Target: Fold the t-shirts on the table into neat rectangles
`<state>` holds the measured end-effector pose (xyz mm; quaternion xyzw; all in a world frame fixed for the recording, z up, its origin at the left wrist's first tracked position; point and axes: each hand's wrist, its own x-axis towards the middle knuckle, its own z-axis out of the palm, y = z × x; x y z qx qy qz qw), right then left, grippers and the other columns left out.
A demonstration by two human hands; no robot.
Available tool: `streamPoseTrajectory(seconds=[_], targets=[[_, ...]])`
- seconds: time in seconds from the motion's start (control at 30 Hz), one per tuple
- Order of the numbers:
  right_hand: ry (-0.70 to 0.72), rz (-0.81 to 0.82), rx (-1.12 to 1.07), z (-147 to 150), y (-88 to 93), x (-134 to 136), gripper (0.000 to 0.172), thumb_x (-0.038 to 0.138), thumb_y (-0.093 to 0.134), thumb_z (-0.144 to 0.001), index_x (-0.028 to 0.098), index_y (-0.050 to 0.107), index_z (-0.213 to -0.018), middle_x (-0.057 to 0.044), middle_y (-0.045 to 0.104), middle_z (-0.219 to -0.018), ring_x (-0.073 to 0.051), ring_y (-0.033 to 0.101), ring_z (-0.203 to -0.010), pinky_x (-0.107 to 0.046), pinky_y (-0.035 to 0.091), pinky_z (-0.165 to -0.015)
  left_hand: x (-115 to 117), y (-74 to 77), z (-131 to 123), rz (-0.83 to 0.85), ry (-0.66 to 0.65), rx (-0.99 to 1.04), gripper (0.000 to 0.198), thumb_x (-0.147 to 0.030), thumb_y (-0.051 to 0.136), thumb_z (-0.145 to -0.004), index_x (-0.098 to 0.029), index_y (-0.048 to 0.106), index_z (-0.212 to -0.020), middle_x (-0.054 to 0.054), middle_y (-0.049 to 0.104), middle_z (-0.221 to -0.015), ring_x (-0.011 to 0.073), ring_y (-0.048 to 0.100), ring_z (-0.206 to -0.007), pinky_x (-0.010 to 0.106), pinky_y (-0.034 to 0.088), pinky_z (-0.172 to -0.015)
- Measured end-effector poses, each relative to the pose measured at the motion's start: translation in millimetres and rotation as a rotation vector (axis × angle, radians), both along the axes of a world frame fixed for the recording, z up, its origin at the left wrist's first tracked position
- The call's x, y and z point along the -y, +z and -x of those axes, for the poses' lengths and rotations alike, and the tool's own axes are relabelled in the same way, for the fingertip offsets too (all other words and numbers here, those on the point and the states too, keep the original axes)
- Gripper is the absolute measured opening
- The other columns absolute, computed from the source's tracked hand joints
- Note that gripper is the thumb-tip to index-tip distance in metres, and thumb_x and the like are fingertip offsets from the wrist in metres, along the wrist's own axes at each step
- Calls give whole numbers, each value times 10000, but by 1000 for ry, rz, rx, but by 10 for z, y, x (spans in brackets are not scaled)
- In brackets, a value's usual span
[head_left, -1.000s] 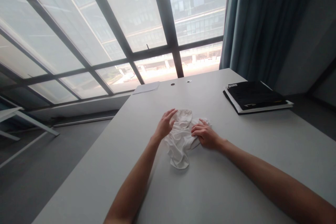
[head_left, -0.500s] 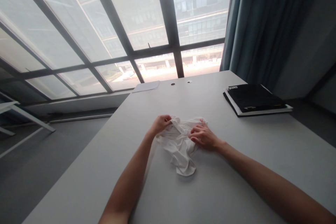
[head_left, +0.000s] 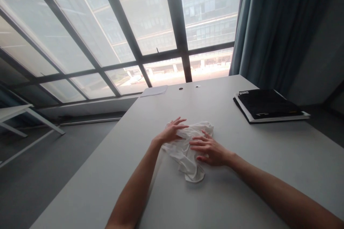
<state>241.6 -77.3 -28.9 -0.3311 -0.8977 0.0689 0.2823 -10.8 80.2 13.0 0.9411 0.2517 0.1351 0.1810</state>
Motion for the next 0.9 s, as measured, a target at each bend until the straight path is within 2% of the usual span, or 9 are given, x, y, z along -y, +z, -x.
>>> streamPoseTrajectory(seconds=[0.07,0.1,0.2,0.3,0.47,0.63,0.77,0.83,0.9], targets=[[12,17,5,30,-32,-5,226,357,583,-967,267,699,-1139,-49,708,-1242,-241,531,-1295,-555,66,-1234,17,-50,-78,1,-4,-21,286,-168,710,-807,-281,779,-1061,52,716,-1208,231,623,-1178,356,435,-1049],[1,15,5,35,-43,-11,188,340,568,-979,263,716,-1064,-37,731,-1182,-231,558,-1259,-551,79,-1234,12,-70,-103,-2,26,-22,268,-121,660,-810,-262,794,-993,42,753,-1092,210,668,-1065,318,464,-993],[-88,-16,9,13,-41,-40,233,304,521,-1006,239,723,-911,-30,762,-1022,-220,602,-1177,-557,119,-1222,-33,-90,-109,-42,235,27,403,-33,557,-732,-227,793,-995,24,772,-911,185,686,-862,266,493,-847],[-214,-44,49,-63,-13,-75,304,307,494,-1018,211,703,-819,-46,758,-891,-232,617,-1135,-588,134,-1203,-86,-80,-57,25,458,140,445,-48,524,-675,-196,788,-1002,7,756,-795,170,658,-746,240,478,-741],[-454,-21,90,-245,-11,-139,408,332,422,-1048,200,698,-780,-55,752,-854,-240,633,-1095,-620,106,-1186,-207,-94,63,66,701,262,390,-147,487,-710,-137,779,-968,21,741,-758,165,627,-692,225,451,-641],[-602,-19,77,-302,-26,-158,480,358,377,-1058,201,690,-730,-60,755,-833,-230,651,-1011,-593,100,-1194,-386,-174,283,60,882,296,358,-194,472,-721,-124,770,-906,27,733,-747,170,636,-708,224,450,-625],[-675,-45,59,-299,-29,-159,465,349,388,-1049,201,672,-712,-66,748,-820,-233,645,-986,-585,102,-1197,-487,-226,451,53,957,282,330,-181,491,-741,-121,762,-920,53,741,-781,197,662,-758,263,480,-688],[-684,-62,40,-319,-30,-163,443,325,392,-1043,204,662,-714,-63,735,-814,-229,640,-965,-578,128,-1196,-491,-183,501,66,917,265,295,-184,533,-754,-127,764,-930,68,750,-812,215,680,-793,292,505,-735],[-671,-97,-4,-335,-27,-165,395,294,395,-1035,206,670,-765,-68,733,-880,-226,630,-985,-559,172,-1191,-449,-70,514,92,820,246,292,-205,634,-737,-148,765,-991,75,763,-919,226,695,-871,305,526,-797]])
